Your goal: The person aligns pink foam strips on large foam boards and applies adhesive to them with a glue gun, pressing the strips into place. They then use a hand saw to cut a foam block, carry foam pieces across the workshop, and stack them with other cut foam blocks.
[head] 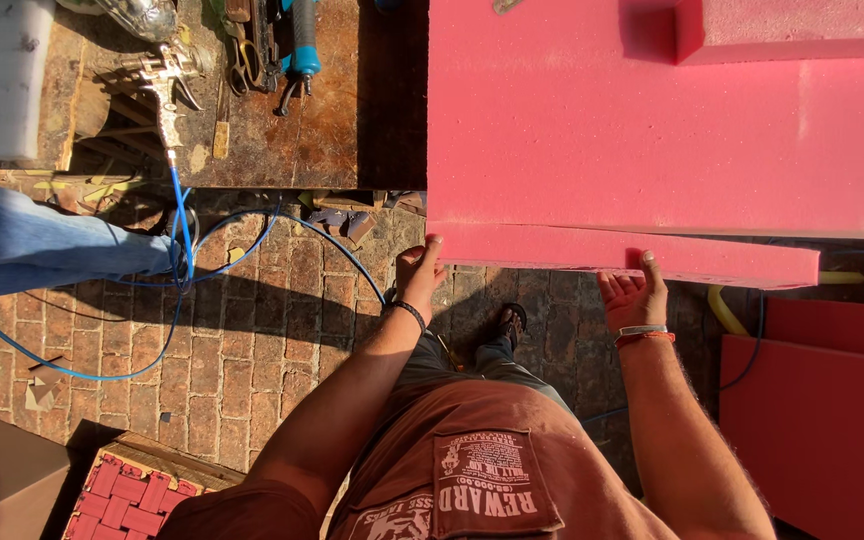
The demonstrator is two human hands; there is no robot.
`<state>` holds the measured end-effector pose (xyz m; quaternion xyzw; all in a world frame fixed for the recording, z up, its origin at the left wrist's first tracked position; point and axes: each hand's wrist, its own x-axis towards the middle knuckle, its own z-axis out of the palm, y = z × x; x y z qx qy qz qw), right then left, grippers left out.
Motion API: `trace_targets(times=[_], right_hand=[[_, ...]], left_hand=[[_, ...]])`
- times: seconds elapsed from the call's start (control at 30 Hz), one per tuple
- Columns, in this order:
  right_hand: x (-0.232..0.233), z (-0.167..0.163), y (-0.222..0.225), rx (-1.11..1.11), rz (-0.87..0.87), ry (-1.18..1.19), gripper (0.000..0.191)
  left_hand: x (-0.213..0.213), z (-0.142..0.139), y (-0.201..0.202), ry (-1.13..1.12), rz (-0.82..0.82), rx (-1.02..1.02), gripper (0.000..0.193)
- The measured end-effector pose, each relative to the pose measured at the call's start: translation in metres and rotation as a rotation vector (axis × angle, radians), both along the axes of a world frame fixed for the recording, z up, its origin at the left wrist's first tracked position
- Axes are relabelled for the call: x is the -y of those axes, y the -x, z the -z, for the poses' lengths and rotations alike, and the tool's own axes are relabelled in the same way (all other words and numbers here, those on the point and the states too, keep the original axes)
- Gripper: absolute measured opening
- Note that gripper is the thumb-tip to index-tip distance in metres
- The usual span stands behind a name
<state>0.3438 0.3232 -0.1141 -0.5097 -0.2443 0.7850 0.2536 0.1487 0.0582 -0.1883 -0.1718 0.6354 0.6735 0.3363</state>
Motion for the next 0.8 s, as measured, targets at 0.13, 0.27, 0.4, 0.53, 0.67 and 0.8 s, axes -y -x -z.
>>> trace_targets(times=[0.13,0.27,0.4,0.53,0.67,0.8], right_hand=[[0.003,0.005,0.006,-0.051,-0.007,-0.016,0.083],[0.006,0.007,0.009,-0.053,0.034,-0.005,0.072],[0.009,0.008,0.010,-0.023,0.046,-0.007,0.069],[0.010,0.008,0.012,-0.039,0.047,-0.033,0.069],[0.012,0.007,0.013,0.003,0.045,-0.042,0.069],[0.014,0.007,0.016,0.057,0.087,-0.011,0.077]], left_hand=[[0.002,-0.012,0.003,0.053,-0.033,-0.017,0.046],[0.002,-0.022,0.005,0.063,-0.041,-0.002,0.045],[0.003,-0.029,0.006,0.094,-0.016,0.009,0.043],[0.004,-0.033,0.006,0.081,-0.030,-0.025,0.041],[0.004,-0.033,0.006,0.115,-0.037,-0.021,0.041],[0.006,-0.033,0.007,0.119,-0.032,-0.048,0.047]])
